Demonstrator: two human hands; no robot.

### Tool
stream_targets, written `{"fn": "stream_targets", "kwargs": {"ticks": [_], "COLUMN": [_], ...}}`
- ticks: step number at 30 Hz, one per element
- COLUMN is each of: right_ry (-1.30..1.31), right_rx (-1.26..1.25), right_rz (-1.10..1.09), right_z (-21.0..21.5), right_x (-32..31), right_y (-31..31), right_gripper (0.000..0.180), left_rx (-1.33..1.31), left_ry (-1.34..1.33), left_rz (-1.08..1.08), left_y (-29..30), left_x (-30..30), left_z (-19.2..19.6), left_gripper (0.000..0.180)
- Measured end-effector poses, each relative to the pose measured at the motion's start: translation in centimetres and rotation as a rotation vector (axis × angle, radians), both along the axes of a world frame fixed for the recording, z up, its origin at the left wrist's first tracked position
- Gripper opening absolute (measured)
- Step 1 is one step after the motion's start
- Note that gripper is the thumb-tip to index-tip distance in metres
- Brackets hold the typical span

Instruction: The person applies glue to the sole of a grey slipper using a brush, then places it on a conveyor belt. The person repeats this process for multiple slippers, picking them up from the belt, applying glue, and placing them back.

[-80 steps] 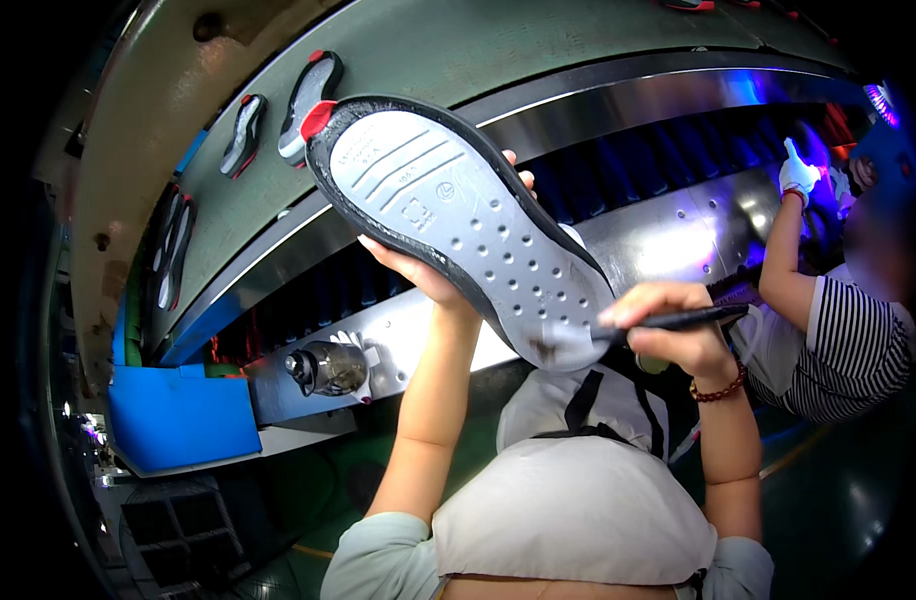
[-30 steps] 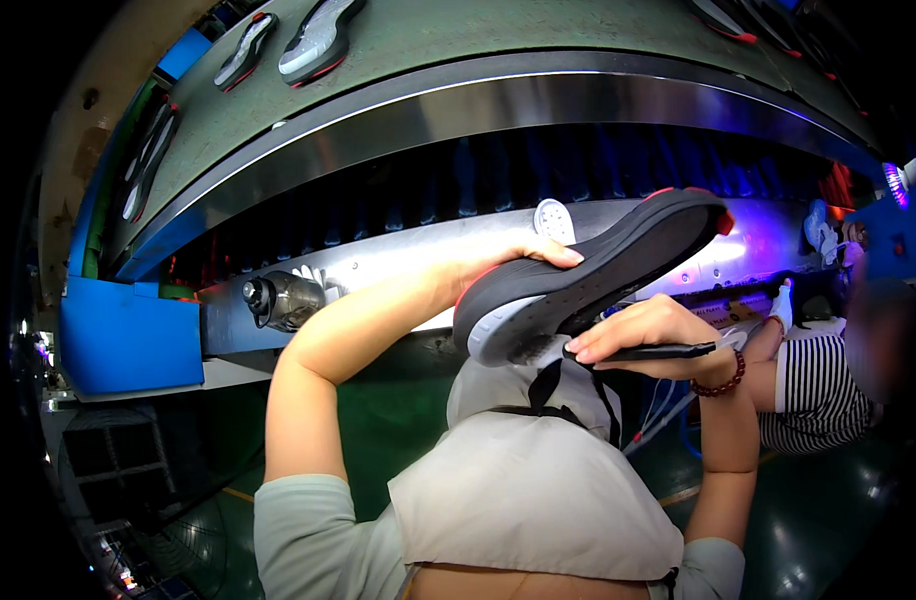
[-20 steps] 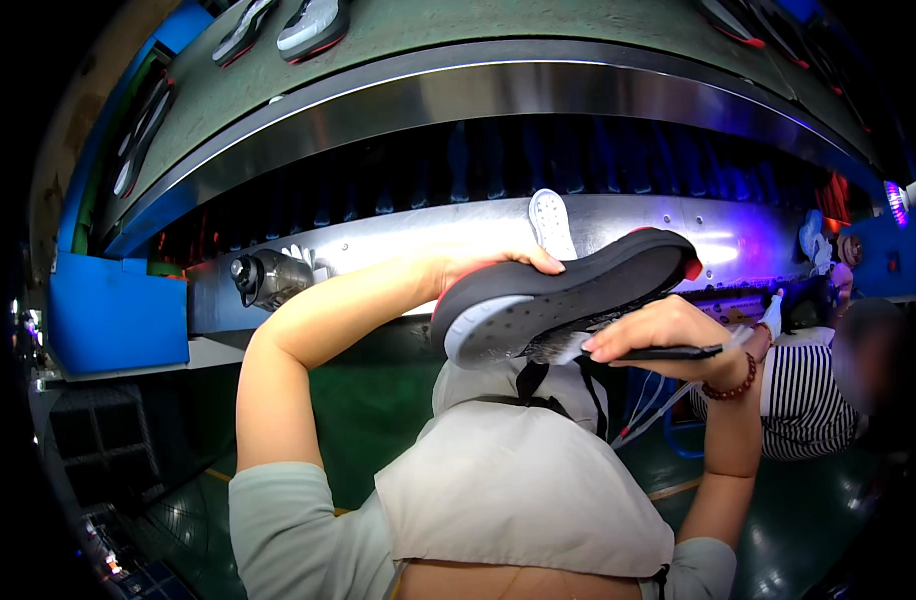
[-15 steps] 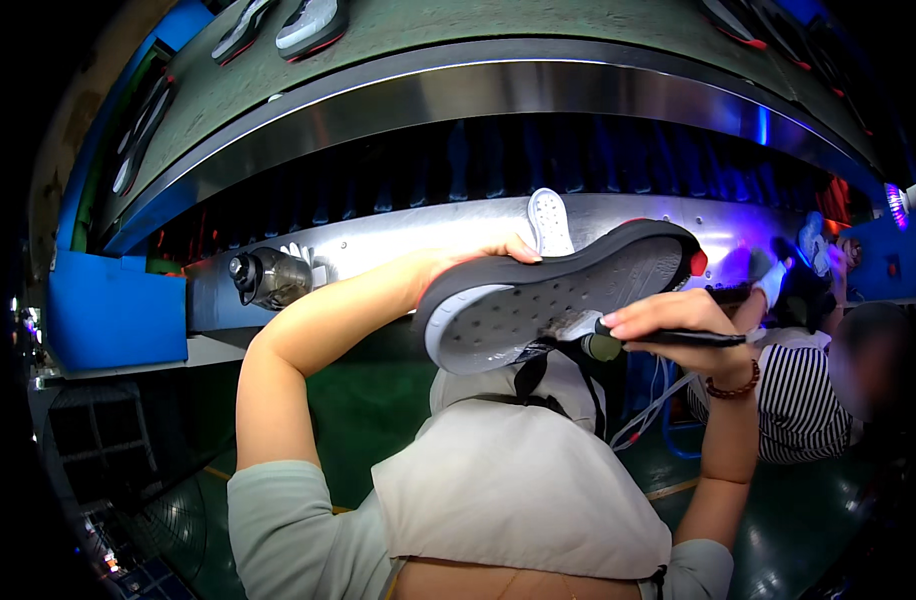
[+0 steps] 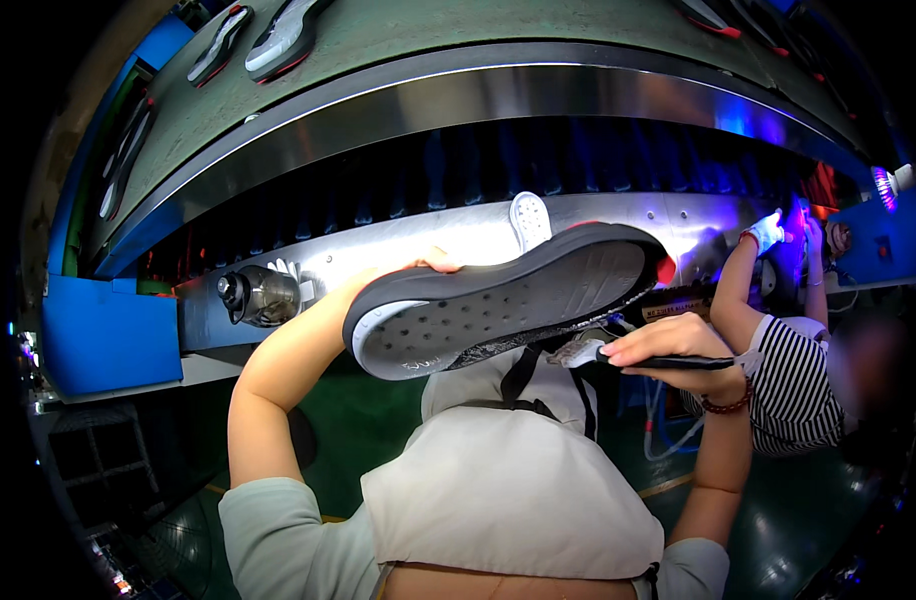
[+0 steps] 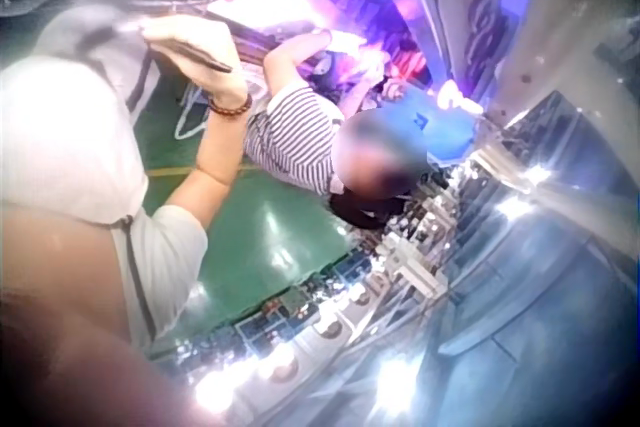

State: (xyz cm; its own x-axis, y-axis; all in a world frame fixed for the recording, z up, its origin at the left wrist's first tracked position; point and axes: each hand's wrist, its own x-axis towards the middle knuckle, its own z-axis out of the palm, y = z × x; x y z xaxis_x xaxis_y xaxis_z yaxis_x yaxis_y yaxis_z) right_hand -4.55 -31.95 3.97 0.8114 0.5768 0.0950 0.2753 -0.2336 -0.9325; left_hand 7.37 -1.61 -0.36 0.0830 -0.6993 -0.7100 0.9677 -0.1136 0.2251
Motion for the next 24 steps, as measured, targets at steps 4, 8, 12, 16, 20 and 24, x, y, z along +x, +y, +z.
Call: {"fn": "stream_targets", "kwargs": {"ticks": [4, 8, 12, 16, 20, 24], "right_ry": [-0.108, -0.045, -0.029, 0.153, 0.331, 0.352], "right_rx": [-0.015, -0.114, -0.06, -0.099, 0.281, 0.412], "right_rz": [-0.079, 0.063, -0.082, -0.046, -0.258, -0.301], "right_z": [-0.1, 0.2, 0.2, -0.8, 0.3, -2.3], "right_x": [0.7, 0.2, 1.1, 0.9, 0.4, 1.2], "right_y": [-0.3, -0.7, -1.1, -2.0, 1.1, 5.0], "right_gripper": [0.016, 0.017, 0.015, 0.019, 0.022, 0.015], "left_rx": [-0.004, 0.005, -0.004, -0.036, -0.15, -0.234], "left_ry": [-0.01, -0.032, -0.042, -0.066, -0.054, 0.029], "left_rz": [-0.001, 0.012, 0.023, 0.051, 0.15, 0.251], "left_y": [-0.1, 0.9, 1.4, 2.0, 1.1, -1.9], "left_x": [0.2, 0.3, 0.3, 0.0, -1.1, -2.1], "left_z": [-0.3, -0.4, -0.6, -0.4, -2.5, -5.7], "left_gripper": [0.046, 0.047, 0.047, 0.048, 0.048, 0.049]}}
